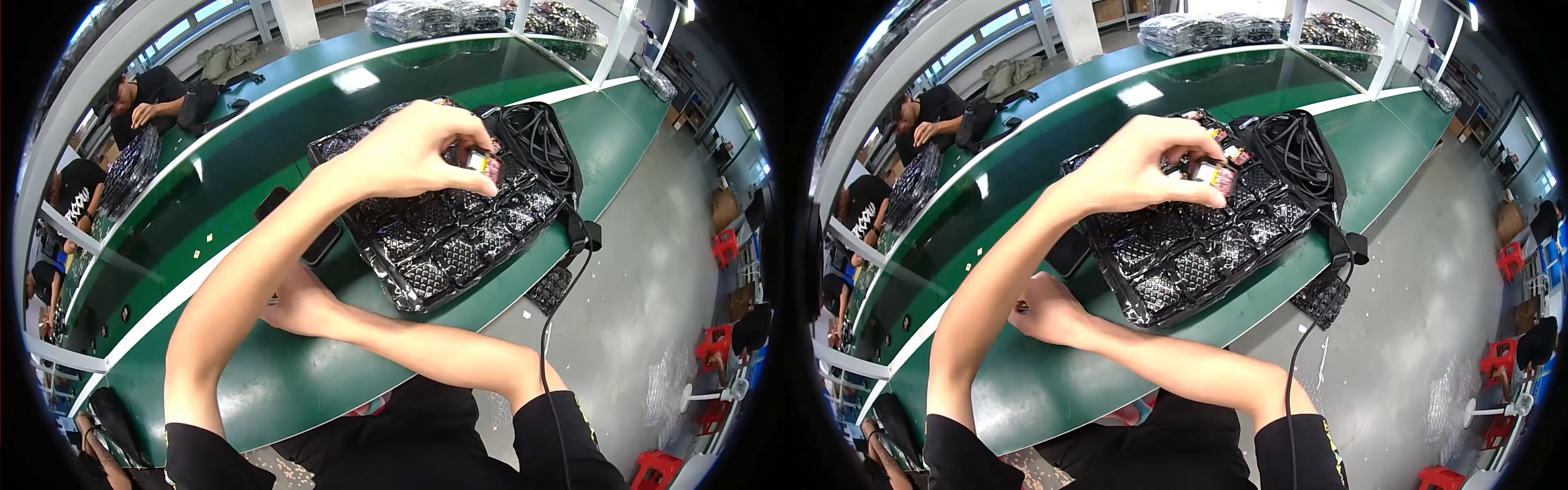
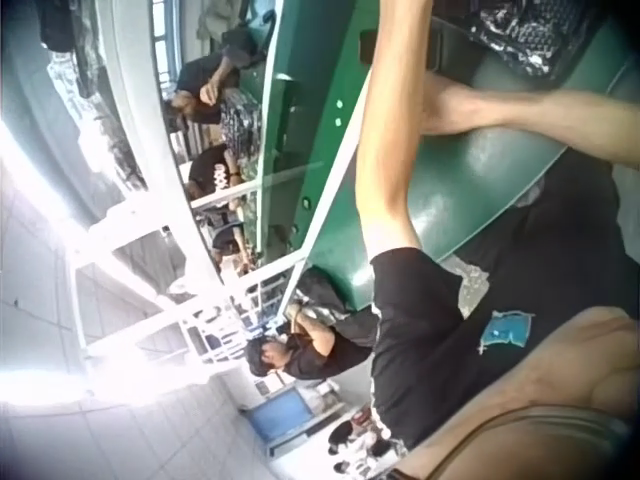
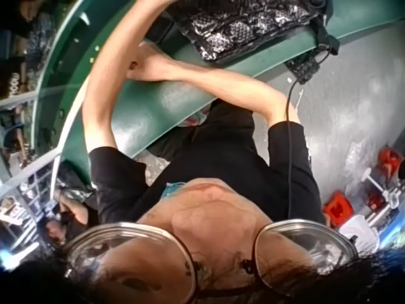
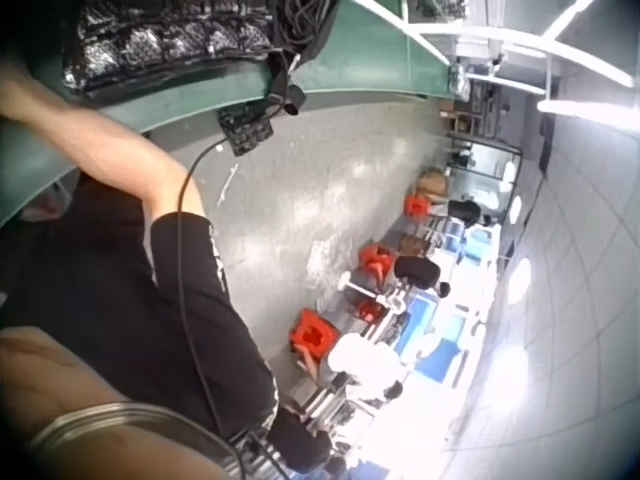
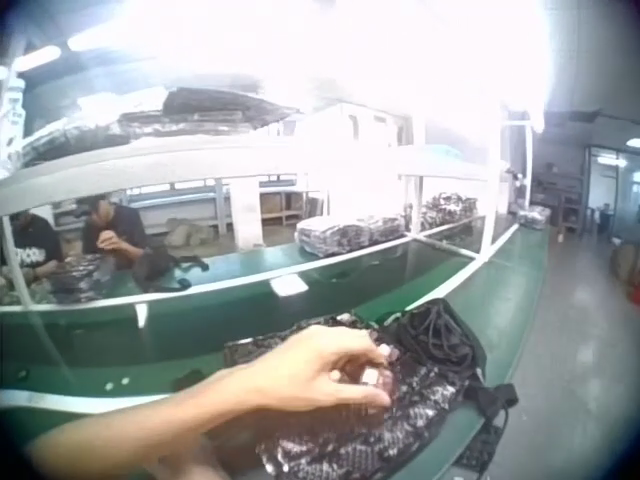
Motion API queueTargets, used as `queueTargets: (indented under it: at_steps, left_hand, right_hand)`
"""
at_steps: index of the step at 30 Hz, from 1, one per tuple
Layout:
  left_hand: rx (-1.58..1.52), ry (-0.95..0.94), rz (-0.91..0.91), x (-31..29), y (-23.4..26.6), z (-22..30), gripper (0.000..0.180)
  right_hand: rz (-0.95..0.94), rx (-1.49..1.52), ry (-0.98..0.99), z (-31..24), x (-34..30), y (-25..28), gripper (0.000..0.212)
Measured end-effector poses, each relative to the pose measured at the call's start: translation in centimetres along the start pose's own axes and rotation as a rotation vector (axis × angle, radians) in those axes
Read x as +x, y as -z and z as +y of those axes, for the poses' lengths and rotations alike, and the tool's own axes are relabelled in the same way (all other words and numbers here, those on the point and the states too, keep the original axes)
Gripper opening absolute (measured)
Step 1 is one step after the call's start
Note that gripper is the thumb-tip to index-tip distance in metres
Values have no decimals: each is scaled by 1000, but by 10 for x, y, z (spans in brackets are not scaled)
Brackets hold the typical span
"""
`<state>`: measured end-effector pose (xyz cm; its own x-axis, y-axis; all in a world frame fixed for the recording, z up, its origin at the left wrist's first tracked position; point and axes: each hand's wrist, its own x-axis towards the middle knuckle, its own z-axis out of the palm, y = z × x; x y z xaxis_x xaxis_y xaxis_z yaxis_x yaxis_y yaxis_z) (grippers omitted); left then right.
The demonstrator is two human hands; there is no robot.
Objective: The recorder is assembling small electronic components into a housing using tweezers on an assembly line.
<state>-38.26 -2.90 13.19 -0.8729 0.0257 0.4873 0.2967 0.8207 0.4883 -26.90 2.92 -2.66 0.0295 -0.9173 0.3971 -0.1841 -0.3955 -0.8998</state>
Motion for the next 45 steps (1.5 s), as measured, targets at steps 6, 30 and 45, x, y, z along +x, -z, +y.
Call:
queueTargets:
  at_steps: [6,30,45]
  left_hand:
    - [264,-14,-349,49,-38,-46,57]
    - [1100,1567,482,-604,204,-7,46]
    - [17,657,225,-428,77,59,69]
  right_hand:
    - [-65,48,-29,-23,-1,10,28]
    - [-63,-170,-20,-20,0,-2,12]
    - [11,56,-277,-16,3,1,8]
